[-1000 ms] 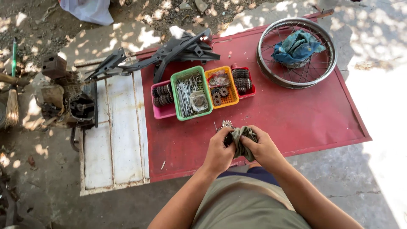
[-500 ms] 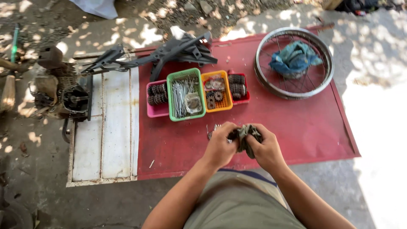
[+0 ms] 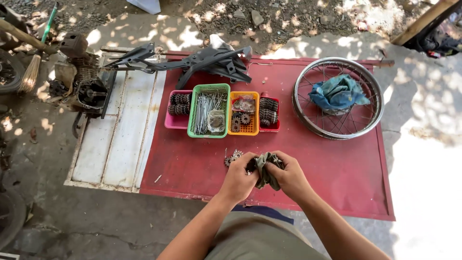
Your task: The person cleans small mechanical parts, including gears and chains, using a cloth. They wipe each part individually and place them into colored baskets on a red table.
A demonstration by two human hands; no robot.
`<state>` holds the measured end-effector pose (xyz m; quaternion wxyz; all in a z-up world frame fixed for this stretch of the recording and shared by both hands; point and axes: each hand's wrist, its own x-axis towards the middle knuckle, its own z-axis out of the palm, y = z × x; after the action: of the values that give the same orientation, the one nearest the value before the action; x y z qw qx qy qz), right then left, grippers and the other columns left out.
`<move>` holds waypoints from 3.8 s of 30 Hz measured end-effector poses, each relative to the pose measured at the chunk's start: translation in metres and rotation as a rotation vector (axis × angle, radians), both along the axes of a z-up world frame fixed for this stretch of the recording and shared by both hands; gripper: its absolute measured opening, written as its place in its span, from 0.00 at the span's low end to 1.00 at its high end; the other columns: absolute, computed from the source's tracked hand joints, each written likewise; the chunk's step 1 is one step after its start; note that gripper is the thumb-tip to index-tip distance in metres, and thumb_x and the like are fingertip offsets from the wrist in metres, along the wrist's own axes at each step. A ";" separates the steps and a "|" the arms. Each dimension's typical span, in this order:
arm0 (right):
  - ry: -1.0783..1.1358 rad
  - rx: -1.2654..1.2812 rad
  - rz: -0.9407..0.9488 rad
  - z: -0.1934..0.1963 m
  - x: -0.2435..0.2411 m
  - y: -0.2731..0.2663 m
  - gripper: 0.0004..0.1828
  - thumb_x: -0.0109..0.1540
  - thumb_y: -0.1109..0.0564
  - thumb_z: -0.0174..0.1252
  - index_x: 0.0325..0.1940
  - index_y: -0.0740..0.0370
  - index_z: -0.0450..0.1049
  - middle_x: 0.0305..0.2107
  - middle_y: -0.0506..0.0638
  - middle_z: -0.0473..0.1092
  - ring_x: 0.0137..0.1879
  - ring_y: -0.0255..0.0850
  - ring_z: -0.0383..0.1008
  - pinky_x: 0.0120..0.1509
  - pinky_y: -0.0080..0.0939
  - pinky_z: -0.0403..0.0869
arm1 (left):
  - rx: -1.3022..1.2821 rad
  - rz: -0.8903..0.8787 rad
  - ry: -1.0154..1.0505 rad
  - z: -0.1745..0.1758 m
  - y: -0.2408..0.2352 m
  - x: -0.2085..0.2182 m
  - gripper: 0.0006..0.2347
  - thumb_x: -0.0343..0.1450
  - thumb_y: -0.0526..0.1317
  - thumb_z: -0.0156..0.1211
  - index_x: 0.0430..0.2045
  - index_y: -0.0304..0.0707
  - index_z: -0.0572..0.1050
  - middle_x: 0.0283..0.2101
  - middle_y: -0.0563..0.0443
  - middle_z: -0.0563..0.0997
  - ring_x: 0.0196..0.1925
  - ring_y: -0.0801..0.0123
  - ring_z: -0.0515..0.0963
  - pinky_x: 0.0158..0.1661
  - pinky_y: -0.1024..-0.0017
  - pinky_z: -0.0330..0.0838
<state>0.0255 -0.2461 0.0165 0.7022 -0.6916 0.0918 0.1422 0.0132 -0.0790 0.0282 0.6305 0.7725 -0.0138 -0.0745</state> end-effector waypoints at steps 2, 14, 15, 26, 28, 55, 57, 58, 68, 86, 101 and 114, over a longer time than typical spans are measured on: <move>-0.010 -0.020 0.025 0.005 0.005 -0.008 0.09 0.60 0.67 0.58 0.41 0.68 0.81 0.10 0.64 0.67 0.13 0.46 0.67 0.16 0.43 0.69 | -0.002 -0.003 -0.006 0.002 -0.007 0.000 0.11 0.63 0.30 0.59 0.37 0.39 0.80 0.29 0.41 0.79 0.36 0.58 0.81 0.39 0.62 0.76; -0.016 -0.062 -0.034 0.001 -0.002 -0.021 0.09 0.60 0.67 0.57 0.42 0.66 0.81 0.08 0.62 0.66 0.13 0.45 0.66 0.17 0.42 0.69 | 0.061 -0.074 0.015 0.005 -0.018 0.006 0.10 0.65 0.31 0.59 0.38 0.40 0.79 0.32 0.41 0.80 0.38 0.53 0.83 0.41 0.61 0.77; -0.002 -0.080 -0.020 0.002 -0.002 -0.019 0.11 0.60 0.67 0.57 0.43 0.65 0.82 0.09 0.62 0.67 0.13 0.45 0.67 0.18 0.42 0.70 | 0.061 -0.080 0.008 0.007 -0.016 0.006 0.10 0.65 0.31 0.58 0.38 0.38 0.79 0.31 0.38 0.79 0.38 0.50 0.82 0.41 0.59 0.76; -0.207 -0.343 -0.142 0.003 -0.013 0.018 0.12 0.63 0.63 0.56 0.46 0.58 0.83 0.36 0.53 0.73 0.39 0.41 0.73 0.43 0.43 0.76 | 0.042 -0.203 -0.110 0.005 0.012 0.016 0.10 0.65 0.28 0.57 0.37 0.37 0.78 0.33 0.40 0.80 0.40 0.51 0.82 0.41 0.61 0.77; -0.204 -0.321 -0.141 -0.005 -0.007 0.017 0.10 0.63 0.63 0.57 0.44 0.59 0.83 0.33 0.52 0.72 0.37 0.40 0.72 0.41 0.43 0.75 | 0.015 -0.222 -0.157 0.006 0.021 0.021 0.10 0.64 0.26 0.56 0.36 0.37 0.79 0.33 0.42 0.80 0.40 0.54 0.83 0.41 0.63 0.76; -0.254 -0.546 -0.029 0.049 -0.023 0.062 0.17 0.57 0.63 0.57 0.46 0.52 0.82 0.34 0.51 0.76 0.39 0.46 0.77 0.41 0.46 0.76 | 0.443 -0.180 -0.615 0.016 0.062 0.017 0.07 0.61 0.31 0.64 0.29 0.45 0.80 0.34 0.60 0.79 0.32 0.58 0.82 0.32 0.67 0.78; -0.242 -0.658 -0.007 0.044 -0.025 0.065 0.14 0.58 0.61 0.56 0.47 0.55 0.79 0.34 0.56 0.75 0.41 0.55 0.78 0.42 0.52 0.76 | 0.582 -0.196 -0.739 0.016 0.064 0.017 0.08 0.59 0.30 0.63 0.27 0.44 0.79 0.33 0.59 0.77 0.30 0.58 0.82 0.31 0.67 0.76; -0.243 -0.660 -0.013 0.042 -0.024 0.067 0.14 0.58 0.61 0.56 0.47 0.55 0.79 0.34 0.56 0.75 0.41 0.55 0.78 0.42 0.52 0.76 | 0.579 -0.199 -0.744 0.013 0.065 0.016 0.08 0.59 0.30 0.63 0.27 0.44 0.79 0.33 0.59 0.77 0.30 0.58 0.82 0.31 0.67 0.76; -0.178 -0.285 -0.341 0.020 -0.012 0.040 0.10 0.68 0.62 0.49 0.45 0.62 0.78 0.16 0.58 0.67 0.18 0.43 0.69 0.19 0.43 0.72 | 0.046 -0.053 -0.329 0.012 0.065 0.008 0.06 0.65 0.30 0.68 0.33 0.37 0.83 0.35 0.45 0.84 0.39 0.53 0.85 0.38 0.67 0.79; -0.224 -0.504 0.035 0.033 -0.021 0.053 0.23 0.55 0.68 0.47 0.48 0.56 0.80 0.29 0.57 0.72 0.34 0.48 0.75 0.40 0.50 0.76 | 0.305 -0.088 -0.570 0.012 0.058 -0.011 0.09 0.63 0.27 0.68 0.33 0.37 0.81 0.35 0.49 0.80 0.39 0.57 0.83 0.41 0.66 0.79; -0.322 -0.271 -0.062 0.045 -0.017 0.055 0.17 0.61 0.66 0.52 0.48 0.55 0.81 0.28 0.53 0.72 0.33 0.41 0.72 0.38 0.42 0.73 | 0.065 0.075 -0.295 0.016 0.053 -0.017 0.06 0.67 0.28 0.64 0.34 0.39 0.80 0.27 0.44 0.81 0.33 0.56 0.84 0.34 0.66 0.77; -0.251 -0.476 0.177 0.028 0.002 0.058 0.16 0.59 0.62 0.55 0.49 0.54 0.81 0.28 0.58 0.73 0.33 0.49 0.76 0.38 0.51 0.75 | 0.247 0.046 -0.372 0.009 0.056 -0.019 0.09 0.64 0.26 0.65 0.35 0.37 0.79 0.31 0.44 0.80 0.37 0.52 0.84 0.36 0.65 0.78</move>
<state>0.0272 -0.1880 0.0444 0.5108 -0.8545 -0.0260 0.0908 -0.0060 -0.0226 0.0371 0.5192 0.8444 -0.1028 0.0827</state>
